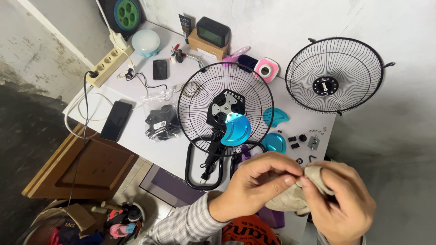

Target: The person cleans small fan parts with a cloth, then attaches blue fan blades to the motor hub of a black fan frame. They use a small tool to tighten the central hub nut and continue handling small components on the table.

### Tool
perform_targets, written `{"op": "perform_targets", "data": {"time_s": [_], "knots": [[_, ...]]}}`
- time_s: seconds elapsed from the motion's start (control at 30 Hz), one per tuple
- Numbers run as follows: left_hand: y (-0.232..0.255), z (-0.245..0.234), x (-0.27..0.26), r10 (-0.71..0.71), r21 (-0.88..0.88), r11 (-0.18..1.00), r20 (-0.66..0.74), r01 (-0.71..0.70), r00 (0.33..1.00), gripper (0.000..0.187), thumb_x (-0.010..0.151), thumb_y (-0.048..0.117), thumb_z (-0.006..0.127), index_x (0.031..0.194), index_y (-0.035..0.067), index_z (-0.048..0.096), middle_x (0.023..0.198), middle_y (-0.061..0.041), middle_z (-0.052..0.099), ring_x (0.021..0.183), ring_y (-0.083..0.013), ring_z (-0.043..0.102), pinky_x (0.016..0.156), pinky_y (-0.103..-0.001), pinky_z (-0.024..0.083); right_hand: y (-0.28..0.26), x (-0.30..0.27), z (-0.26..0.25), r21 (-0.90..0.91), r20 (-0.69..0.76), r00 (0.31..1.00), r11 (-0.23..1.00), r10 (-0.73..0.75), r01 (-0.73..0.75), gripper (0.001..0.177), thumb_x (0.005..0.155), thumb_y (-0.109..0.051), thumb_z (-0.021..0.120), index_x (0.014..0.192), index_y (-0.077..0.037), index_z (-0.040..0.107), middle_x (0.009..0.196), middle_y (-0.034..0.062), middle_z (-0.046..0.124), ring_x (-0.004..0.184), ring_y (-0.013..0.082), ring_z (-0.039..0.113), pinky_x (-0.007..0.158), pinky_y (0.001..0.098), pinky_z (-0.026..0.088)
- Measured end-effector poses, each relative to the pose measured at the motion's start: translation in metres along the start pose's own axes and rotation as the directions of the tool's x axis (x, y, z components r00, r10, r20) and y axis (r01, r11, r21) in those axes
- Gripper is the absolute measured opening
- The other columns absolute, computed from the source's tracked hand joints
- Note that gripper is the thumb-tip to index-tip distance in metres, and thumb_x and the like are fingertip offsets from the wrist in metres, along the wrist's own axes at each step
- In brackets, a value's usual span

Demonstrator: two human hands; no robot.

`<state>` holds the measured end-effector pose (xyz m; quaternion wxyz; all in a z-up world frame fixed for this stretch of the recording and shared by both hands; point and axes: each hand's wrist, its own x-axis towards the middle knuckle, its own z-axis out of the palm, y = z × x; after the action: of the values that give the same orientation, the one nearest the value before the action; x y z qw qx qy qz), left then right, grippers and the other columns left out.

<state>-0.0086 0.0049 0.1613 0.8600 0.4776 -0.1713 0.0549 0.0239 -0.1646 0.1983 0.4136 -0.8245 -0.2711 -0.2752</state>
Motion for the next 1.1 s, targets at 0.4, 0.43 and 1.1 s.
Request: {"op": "perform_targets", "data": {"time_s": [0.4, 0.43, 1.1], "knots": [[0.068, -0.017, -0.017, 0.191, 0.555, 0.778, 0.237, -0.295, 0.952, 0.012, 0.110, 0.006, 0.063, 0.121, 0.003, 0.065, 0.122, -0.006, 0.067, 0.110, -0.0132, 0.063, 0.102, -0.028, 0.052, 0.050, 0.020, 0.012, 0.362, -0.110, 0.961, 0.910, 0.255, -0.200, 0.013, 0.103, 0.012, 0.074, 0.112, 0.010, 0.065, 0.109, 0.0135, 0.071, 0.090, 0.0098, 0.064, 0.083, 0.0200, 0.052], [0.069, -0.016, -0.020, 0.188, 0.560, 0.776, 0.236, -0.292, 0.953, 0.012, 0.110, 0.006, 0.063, 0.121, 0.003, 0.065, 0.122, -0.006, 0.067, 0.110, -0.0132, 0.063, 0.102, -0.028, 0.052, 0.050, 0.018, 0.013, 0.372, -0.108, 0.960, 0.906, 0.257, -0.200, 0.012, 0.104, 0.012, 0.074, 0.112, 0.010, 0.065, 0.109, 0.0132, 0.071, 0.090, 0.0097, 0.064, 0.083, 0.0202, 0.052], [0.083, -0.006, -0.012, 0.127, 0.556, 0.782, 0.297, -0.280, 0.946, 0.011, 0.108, 0.007, 0.067, 0.119, 0.003, 0.065, 0.117, -0.005, 0.068, 0.105, -0.0131, 0.064, 0.096, -0.027, 0.052, 0.071, 0.004, 0.010, 0.932, 0.260, 0.904, 0.156, 0.340, -0.327, 0.029, 0.120, -0.023, 0.052, 0.106, 0.001, 0.057, 0.095, 0.0153, 0.054, 0.079, 0.0183, 0.043, 0.084, 0.0380, 0.040]]}}
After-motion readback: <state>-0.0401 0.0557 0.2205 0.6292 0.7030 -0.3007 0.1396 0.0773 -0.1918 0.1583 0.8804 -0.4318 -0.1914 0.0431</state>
